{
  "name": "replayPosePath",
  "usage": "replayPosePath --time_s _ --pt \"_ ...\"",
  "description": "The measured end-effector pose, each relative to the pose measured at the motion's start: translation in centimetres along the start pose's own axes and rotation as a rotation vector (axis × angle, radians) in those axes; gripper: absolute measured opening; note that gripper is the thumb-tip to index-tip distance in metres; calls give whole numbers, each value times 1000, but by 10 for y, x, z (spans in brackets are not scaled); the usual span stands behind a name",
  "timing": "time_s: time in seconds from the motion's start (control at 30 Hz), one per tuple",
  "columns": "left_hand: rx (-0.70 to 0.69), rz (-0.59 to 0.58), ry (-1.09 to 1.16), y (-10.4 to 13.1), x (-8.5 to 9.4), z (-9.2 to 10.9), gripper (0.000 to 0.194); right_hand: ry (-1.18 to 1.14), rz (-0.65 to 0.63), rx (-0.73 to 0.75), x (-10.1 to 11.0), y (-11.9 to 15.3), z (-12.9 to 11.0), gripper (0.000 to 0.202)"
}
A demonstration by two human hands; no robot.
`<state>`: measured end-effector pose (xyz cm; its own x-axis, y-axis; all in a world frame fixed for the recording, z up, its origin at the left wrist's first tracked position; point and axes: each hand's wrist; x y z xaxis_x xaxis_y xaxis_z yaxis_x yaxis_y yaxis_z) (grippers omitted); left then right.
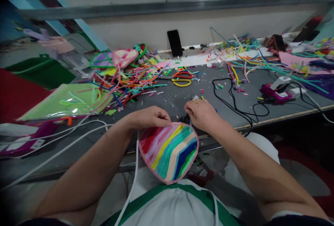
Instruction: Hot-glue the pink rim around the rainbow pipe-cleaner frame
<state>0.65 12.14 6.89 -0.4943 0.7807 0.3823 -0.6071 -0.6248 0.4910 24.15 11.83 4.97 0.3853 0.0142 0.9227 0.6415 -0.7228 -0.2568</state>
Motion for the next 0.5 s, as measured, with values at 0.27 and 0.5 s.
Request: replayPosePath --time_s 0.27,0.5 --pt "50 23 29 24 9 -16 29 131 -157 106 2 0 2 19" --pt "79 15 -10 30 11 -12 29 3 -160 231 -12 -8 2 24"
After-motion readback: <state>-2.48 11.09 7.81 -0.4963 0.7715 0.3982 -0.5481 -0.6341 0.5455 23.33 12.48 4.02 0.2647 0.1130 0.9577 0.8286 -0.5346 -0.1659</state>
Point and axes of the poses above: each hand's wrist, its own y-axis away from the middle knuckle, its own x-axis out of the back of the hand, z = x × y, and after that the axes turned 6 degrees about -z, right-handed
